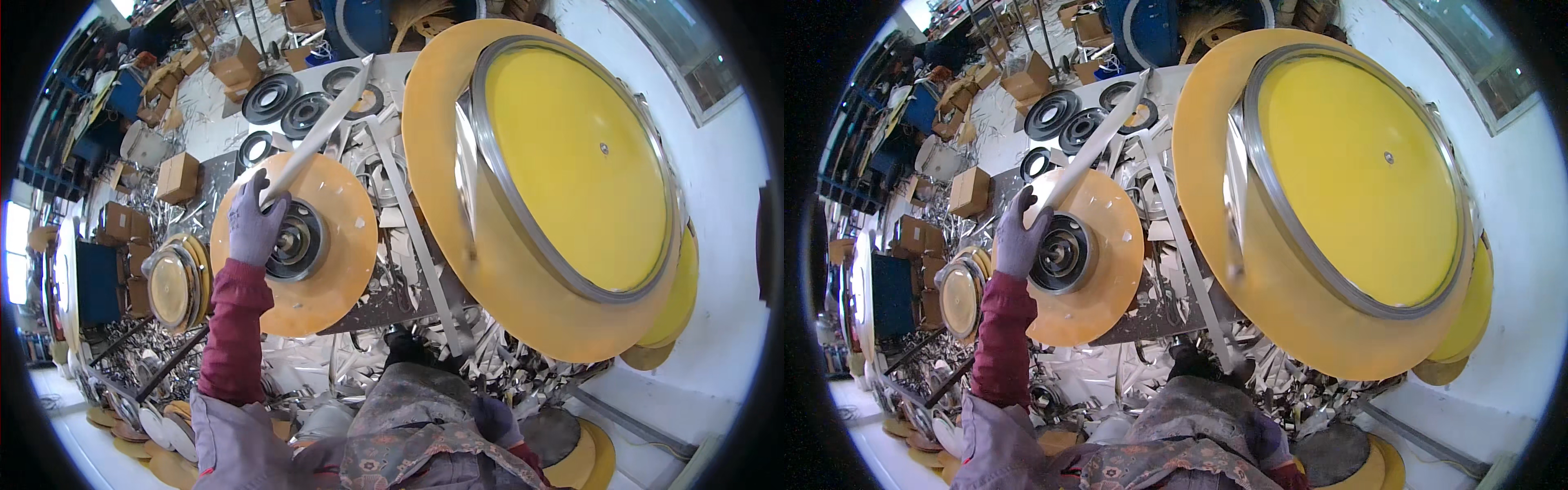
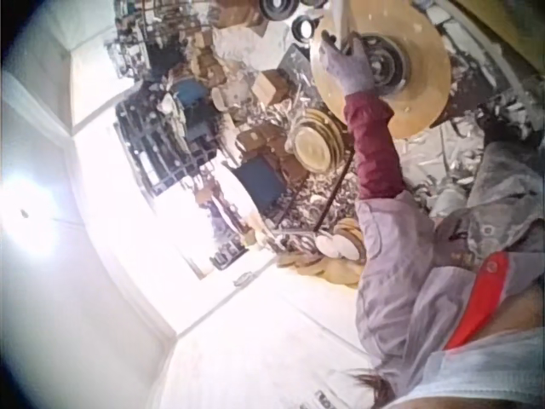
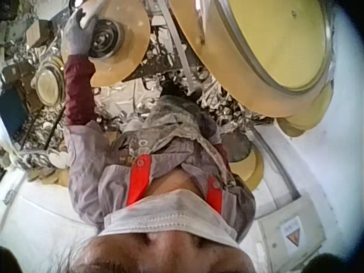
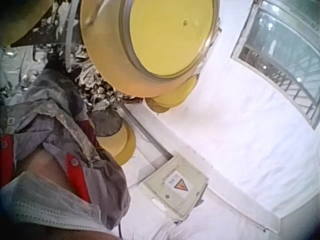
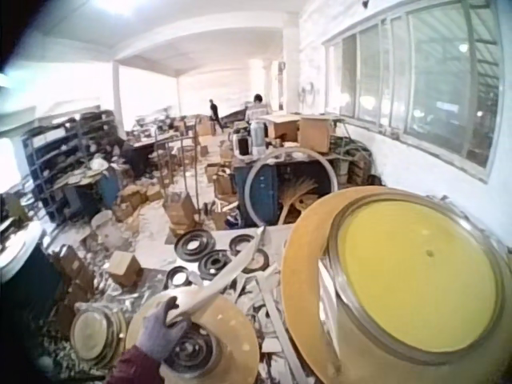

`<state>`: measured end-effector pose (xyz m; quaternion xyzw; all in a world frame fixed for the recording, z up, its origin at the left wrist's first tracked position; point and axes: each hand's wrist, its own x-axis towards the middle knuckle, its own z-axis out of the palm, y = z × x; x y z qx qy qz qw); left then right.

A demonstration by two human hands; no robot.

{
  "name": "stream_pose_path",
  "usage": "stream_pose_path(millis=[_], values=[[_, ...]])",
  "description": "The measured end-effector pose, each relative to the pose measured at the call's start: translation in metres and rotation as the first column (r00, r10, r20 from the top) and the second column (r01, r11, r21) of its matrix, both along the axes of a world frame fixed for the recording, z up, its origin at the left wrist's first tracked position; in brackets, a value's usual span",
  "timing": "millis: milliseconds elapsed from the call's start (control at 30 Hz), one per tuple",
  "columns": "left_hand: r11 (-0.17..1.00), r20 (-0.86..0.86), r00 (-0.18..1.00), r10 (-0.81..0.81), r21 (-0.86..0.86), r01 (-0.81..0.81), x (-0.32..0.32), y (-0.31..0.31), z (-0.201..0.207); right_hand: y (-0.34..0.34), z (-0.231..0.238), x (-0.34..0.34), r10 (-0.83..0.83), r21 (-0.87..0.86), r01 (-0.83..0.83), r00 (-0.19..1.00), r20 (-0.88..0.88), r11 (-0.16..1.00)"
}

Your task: Winding thin metal or plastic strips onto large yellow reels on a stand.

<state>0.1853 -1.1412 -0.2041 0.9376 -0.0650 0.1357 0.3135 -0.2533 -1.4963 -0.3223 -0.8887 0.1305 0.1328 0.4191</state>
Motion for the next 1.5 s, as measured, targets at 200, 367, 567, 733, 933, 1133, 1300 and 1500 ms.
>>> stream_pose_path(millis=[200, 367, 567, 733, 933, 1133, 1300, 1500], values=[[0.916, -0.073, 0.983, 0.167, 0.381, -0.128, 0.053, -0.013, -0.004, 0.021, -0.032, 0.084, -0.471, 0.481, 0.553, 0.833, -0.292, 0.680], [0.846, -0.317, 0.881, 0.350, 0.512, -0.152, 0.099, -0.022, -0.037, 0.015, -0.085, 0.160, -0.150, 0.469, 0.317, 0.921, -0.359, 0.824], [0.841, -0.477, 0.763, 0.435, 0.517, -0.156, 0.110, -0.006, -0.045, 0.038, 0.012, 0.156, 0.215, 0.817, 0.369, 0.841, -0.497, 0.444], [0.903, -0.613, 0.702, 0.362, 0.418, -0.101, 0.127, -0.005, -0.080, 0.065, 0.044, 0.149, -0.195, 0.620, 0.500, 0.848, -0.493, 0.605], [0.874, -0.294, 0.904, 0.310, 0.463, -0.149, 0.112, -0.040, -0.110, -0.042, 0.045, 0.034, -0.220, 0.233, 0.239, 0.970, -0.104, 0.943], [0.858, -0.167, 0.961, -0.220, 0.435, 0.272, 0.056, -0.237, -0.080, -0.121, 0.197, 0.138, -0.082, -0.020, 0.083, 0.996, 0.041, 0.996], [0.862, -0.089, 0.977, -0.192, 0.460, 0.212, 0.050, -0.326, -0.123, -0.168, 0.249, 0.226, 0.247, -0.483, -0.166, 0.963, 0.108, 0.860], [0.874, -0.211, 0.961, -0.181, 0.414, 0.255, 0.061, -0.322, -0.104, -0.268, 0.209, 0.359, 0.642, -0.799, -0.308, 0.757, 0.123, 0.517]])
